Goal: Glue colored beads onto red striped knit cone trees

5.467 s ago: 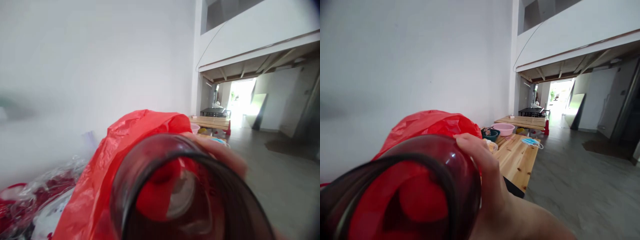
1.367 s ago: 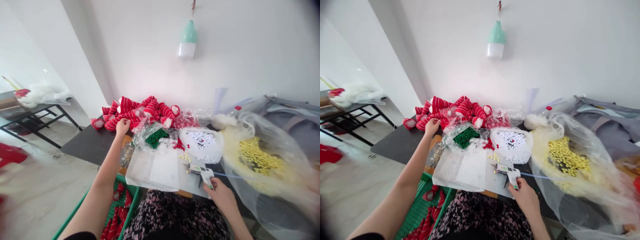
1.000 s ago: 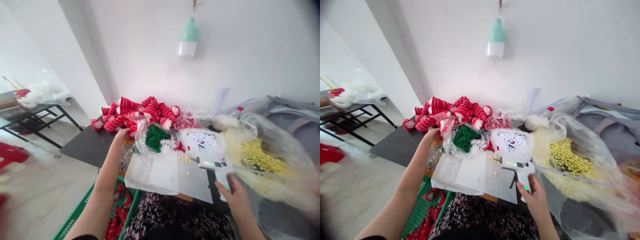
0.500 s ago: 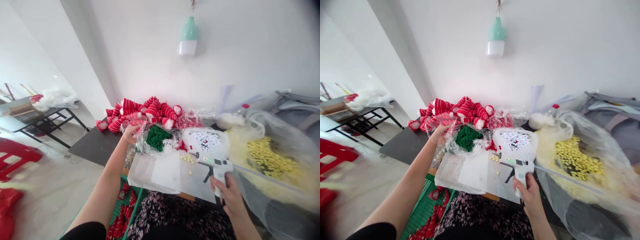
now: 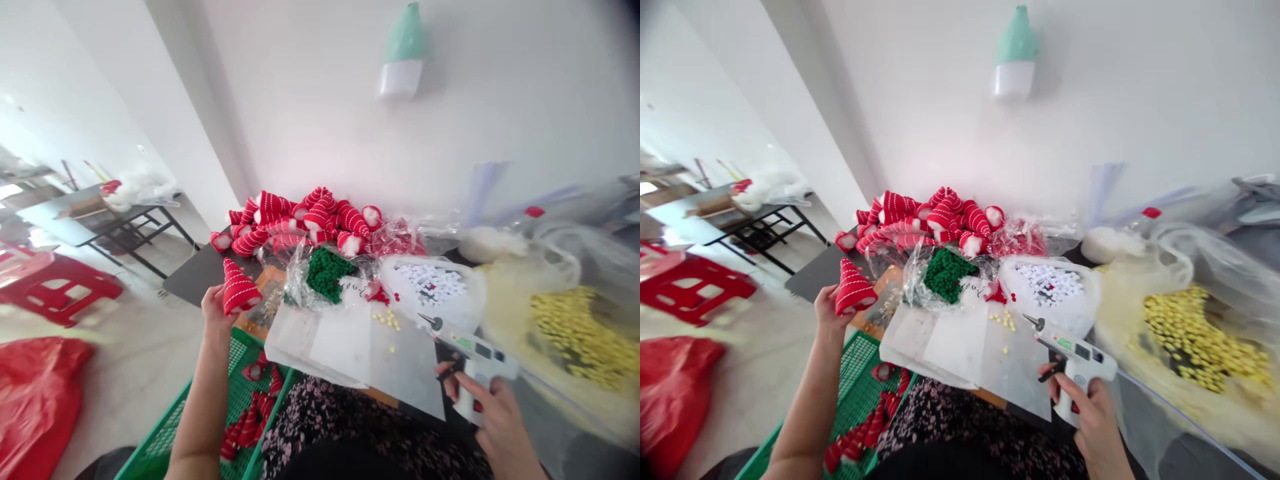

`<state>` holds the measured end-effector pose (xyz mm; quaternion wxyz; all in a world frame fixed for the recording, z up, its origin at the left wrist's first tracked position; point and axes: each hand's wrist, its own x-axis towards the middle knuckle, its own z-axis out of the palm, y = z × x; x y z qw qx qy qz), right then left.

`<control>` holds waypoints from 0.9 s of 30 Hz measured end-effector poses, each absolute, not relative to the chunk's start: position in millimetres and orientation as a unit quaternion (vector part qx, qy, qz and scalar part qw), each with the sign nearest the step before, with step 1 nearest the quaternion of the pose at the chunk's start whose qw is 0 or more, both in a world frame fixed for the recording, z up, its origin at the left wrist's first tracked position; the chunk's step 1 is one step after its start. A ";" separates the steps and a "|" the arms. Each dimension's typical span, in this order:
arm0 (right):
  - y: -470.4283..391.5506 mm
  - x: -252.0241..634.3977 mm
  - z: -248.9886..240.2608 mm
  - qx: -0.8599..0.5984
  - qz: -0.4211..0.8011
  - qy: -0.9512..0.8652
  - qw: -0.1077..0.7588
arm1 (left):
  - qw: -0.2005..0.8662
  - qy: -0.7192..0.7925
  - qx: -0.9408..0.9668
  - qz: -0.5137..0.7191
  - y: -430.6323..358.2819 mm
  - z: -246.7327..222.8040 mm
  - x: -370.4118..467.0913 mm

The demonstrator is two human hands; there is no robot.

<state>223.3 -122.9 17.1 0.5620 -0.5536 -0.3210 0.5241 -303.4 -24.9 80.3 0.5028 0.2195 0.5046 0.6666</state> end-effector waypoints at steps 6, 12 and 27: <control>-111.8 185.9 24.2 -0.536 0.543 -0.294 0.575 | 0.578 0.427 0.182 0.671 -105.5 93.9 -220.9; -133.9 171.0 42.2 -0.473 0.576 -0.334 0.577 | 0.749 0.277 0.130 0.587 -90.6 61.6 -127.9; -132.4 135.3 48.7 -0.445 0.573 -0.233 0.648 | 0.777 0.329 0.185 0.503 -39.5 38.3 -14.4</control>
